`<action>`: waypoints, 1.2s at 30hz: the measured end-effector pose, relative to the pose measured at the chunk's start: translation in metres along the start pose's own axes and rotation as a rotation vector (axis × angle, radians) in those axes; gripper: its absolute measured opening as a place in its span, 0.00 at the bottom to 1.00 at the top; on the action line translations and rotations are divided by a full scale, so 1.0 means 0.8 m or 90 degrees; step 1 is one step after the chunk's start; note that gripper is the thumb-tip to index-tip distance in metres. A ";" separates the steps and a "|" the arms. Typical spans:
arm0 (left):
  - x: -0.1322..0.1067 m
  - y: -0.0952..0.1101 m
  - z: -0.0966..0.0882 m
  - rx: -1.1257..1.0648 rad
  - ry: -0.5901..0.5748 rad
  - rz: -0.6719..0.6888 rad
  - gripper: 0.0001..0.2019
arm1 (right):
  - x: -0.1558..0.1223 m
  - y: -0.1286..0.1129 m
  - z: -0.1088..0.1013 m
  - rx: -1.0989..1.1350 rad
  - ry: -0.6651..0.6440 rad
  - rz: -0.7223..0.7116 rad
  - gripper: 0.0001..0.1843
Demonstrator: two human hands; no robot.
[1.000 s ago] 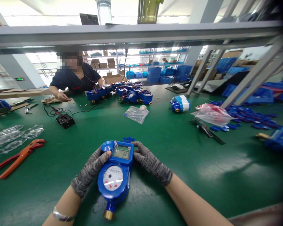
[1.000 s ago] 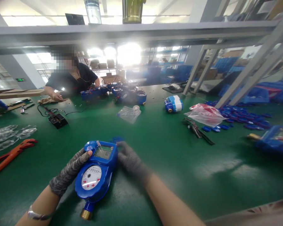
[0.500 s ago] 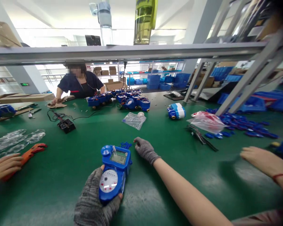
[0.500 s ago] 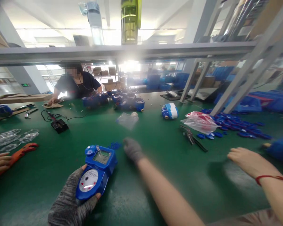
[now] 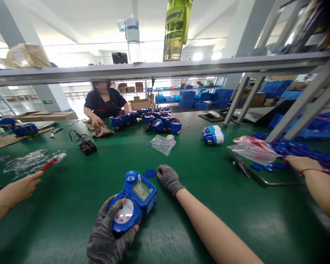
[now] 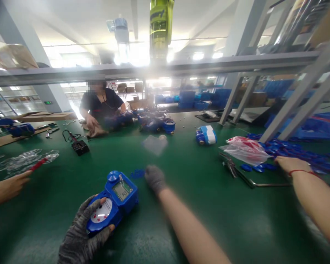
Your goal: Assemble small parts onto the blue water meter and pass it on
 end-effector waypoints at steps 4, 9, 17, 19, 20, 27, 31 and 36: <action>0.018 0.009 -0.004 -0.082 -0.033 -0.007 0.28 | -0.002 -0.005 -0.001 -0.035 0.011 -0.032 0.13; 0.032 0.013 -0.011 -0.161 -0.137 -0.045 0.27 | -0.007 -0.011 0.006 -0.057 0.007 -0.088 0.14; 0.014 0.014 -0.010 -0.238 -0.096 -0.153 0.30 | -0.008 -0.009 0.017 -0.079 0.002 -0.121 0.19; 0.015 0.014 -0.012 -0.225 -0.150 -0.168 0.31 | -0.010 -0.002 0.013 -0.060 0.004 -0.107 0.18; 0.016 0.014 -0.014 -0.223 -0.182 -0.169 0.30 | -0.011 0.003 0.010 -0.036 0.007 -0.092 0.17; 0.026 0.007 -0.012 -0.251 -0.282 -0.163 0.26 | -0.010 0.029 0.002 0.075 0.021 -0.032 0.12; 0.028 0.010 -0.010 -0.222 -0.209 -0.189 0.27 | -0.011 0.021 -0.002 0.099 0.010 -0.039 0.11; 0.031 0.017 -0.009 -0.239 -0.140 -0.190 0.26 | -0.016 0.002 -0.002 0.095 -0.026 -0.071 0.10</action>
Point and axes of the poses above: each hand's wrist, its own x-axis towards the middle knuckle, its own z-axis out of the palm, y = z × x, the point moved 8 cm from there along x, towards the middle knuckle, and after that the axes turned 14 degrees about y, right-handed, at the moved point
